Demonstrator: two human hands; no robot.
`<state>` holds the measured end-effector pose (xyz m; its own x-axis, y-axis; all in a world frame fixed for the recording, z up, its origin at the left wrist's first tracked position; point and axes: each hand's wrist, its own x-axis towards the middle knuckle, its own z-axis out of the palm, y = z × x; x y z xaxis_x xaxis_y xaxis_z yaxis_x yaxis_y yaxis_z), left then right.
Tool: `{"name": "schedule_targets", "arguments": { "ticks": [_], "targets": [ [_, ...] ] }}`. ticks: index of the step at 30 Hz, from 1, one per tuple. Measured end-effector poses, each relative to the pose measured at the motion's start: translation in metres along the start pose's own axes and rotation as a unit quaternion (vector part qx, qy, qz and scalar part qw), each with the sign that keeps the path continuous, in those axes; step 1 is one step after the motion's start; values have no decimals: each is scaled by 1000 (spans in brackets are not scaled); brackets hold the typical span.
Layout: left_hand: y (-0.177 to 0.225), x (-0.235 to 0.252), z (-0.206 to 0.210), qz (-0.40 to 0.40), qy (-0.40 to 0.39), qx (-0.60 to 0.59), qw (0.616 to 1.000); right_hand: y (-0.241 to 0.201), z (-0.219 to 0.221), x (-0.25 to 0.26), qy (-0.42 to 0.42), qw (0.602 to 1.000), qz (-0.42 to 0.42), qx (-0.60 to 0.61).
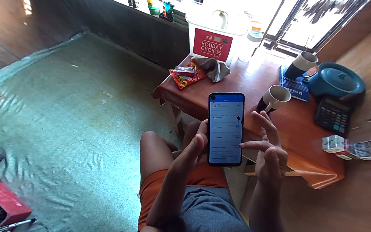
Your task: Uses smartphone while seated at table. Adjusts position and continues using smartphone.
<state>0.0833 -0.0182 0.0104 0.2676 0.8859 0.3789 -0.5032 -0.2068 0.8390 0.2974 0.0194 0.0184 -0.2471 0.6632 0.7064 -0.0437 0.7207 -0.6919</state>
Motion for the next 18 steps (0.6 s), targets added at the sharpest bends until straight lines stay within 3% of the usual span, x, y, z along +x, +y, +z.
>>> {"name": "schedule_targets", "arguments": {
  "ticks": [18],
  "targets": [
    [-2,-1,0,0,-17,-1,1000,-1,2,0,-28,1000,2,-14]
  ]
}}
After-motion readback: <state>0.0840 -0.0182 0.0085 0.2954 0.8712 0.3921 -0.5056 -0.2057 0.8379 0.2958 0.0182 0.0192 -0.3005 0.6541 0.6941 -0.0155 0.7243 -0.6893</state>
